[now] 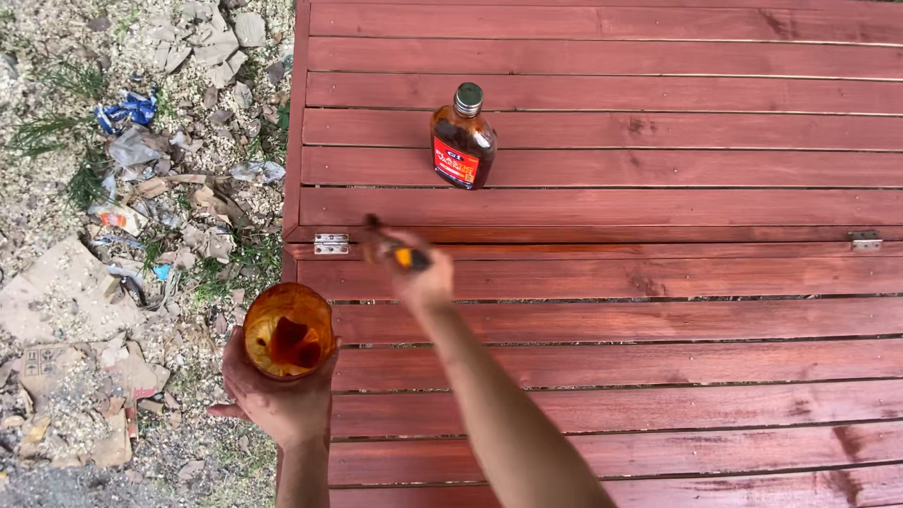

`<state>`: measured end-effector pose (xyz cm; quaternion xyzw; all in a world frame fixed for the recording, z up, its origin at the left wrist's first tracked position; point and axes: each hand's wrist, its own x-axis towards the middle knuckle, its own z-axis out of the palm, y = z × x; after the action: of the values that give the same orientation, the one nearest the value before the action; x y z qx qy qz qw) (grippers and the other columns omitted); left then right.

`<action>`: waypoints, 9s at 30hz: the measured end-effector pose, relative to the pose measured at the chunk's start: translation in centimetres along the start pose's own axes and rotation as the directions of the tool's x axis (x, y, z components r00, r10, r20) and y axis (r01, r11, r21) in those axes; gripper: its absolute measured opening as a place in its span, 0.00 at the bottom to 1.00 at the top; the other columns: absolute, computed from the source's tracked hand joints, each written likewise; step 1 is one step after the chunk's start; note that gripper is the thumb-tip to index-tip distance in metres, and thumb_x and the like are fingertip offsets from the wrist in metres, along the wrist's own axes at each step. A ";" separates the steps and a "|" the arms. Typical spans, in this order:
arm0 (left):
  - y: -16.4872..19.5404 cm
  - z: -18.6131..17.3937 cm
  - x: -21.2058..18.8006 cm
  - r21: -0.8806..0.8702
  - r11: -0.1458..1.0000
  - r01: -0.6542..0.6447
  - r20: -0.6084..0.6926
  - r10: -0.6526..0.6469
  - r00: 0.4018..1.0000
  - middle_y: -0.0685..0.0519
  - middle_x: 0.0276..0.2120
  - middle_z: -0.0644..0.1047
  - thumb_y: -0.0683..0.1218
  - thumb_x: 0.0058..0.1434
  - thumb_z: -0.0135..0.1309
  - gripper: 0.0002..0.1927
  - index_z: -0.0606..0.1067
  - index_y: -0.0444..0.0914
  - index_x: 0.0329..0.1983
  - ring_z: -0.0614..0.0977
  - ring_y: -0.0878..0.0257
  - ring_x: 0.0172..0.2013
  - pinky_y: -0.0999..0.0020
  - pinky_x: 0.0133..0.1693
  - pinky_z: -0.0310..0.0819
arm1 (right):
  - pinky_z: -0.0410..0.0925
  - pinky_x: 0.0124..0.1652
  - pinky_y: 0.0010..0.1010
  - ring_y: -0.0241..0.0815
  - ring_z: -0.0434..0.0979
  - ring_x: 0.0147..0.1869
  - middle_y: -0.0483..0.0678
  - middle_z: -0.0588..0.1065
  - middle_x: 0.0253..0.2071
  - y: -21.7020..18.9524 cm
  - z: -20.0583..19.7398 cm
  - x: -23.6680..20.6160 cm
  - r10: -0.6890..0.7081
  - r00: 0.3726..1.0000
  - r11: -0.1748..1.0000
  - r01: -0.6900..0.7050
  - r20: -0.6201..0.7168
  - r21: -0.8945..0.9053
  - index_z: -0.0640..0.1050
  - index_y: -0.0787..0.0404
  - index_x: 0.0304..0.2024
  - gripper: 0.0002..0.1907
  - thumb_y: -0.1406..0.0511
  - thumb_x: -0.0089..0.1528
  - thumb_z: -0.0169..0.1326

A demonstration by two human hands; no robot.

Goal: The person applies reddish-brown wood stain to a slatted wooden folding bench outdoors. They hold a cup of stain in one hand and a staining pad in the other, wiping the stain across the tabletop, edges, apron, and legs, dipping the pad back into the cup as they work.

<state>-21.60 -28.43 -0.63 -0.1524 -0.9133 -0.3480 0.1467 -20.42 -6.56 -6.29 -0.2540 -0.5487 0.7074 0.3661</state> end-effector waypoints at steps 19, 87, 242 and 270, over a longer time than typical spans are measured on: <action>10.3 3.8 -2.4 -0.105 0.993 0.055 0.099 -0.045 0.994 0.44 0.61 0.72 0.53 0.34 0.78 0.56 0.64 0.39 0.67 0.71 0.43 0.63 0.40 0.67 0.55 | 0.73 0.43 0.34 0.40 0.81 0.42 0.50 0.82 0.40 -16.7 -42.0 1.8 -0.315 0.874 0.263 -0.293 -0.369 -0.919 0.85 0.55 0.46 0.14 0.64 0.58 0.69; -4.1 -2.2 11.7 -0.236 0.971 -0.038 0.305 0.111 0.946 0.49 0.61 0.72 0.51 0.26 0.79 0.59 0.64 0.41 0.65 0.70 0.47 0.65 0.37 0.70 0.31 | 0.76 0.52 0.26 0.34 0.83 0.48 0.45 0.84 0.46 -2.1 5.3 7.7 0.302 0.831 0.759 0.086 0.467 -0.645 0.84 0.58 0.45 0.18 0.72 0.52 0.70; -4.3 -3.8 11.4 -0.317 0.945 -0.085 0.212 0.157 0.965 0.42 0.60 0.72 0.50 0.33 0.79 0.58 0.63 0.35 0.67 0.72 0.43 0.62 0.47 0.68 0.54 | 0.67 0.62 0.33 0.48 0.78 0.64 0.55 0.80 0.55 -6.0 -1.9 -2.1 0.016 0.844 0.816 0.299 0.535 -0.495 0.81 0.60 0.53 0.34 0.82 0.45 0.47; -2.3 -3.7 10.7 -0.384 0.922 -0.055 0.306 0.182 0.934 0.46 0.61 0.71 0.47 0.32 0.77 0.58 0.62 0.38 0.68 0.69 0.46 0.66 0.43 0.72 0.44 | 0.75 0.44 0.33 0.40 0.83 0.41 0.51 0.82 0.41 -11.1 -9.0 -3.1 -0.279 0.896 0.370 -0.231 -0.345 -0.900 0.84 0.48 0.53 0.16 0.69 0.63 0.63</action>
<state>-31.64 -30.68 4.64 -0.2900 -0.8320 -0.4725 -0.0212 -9.03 -2.30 1.80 -0.5601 -0.7543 0.1917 0.2839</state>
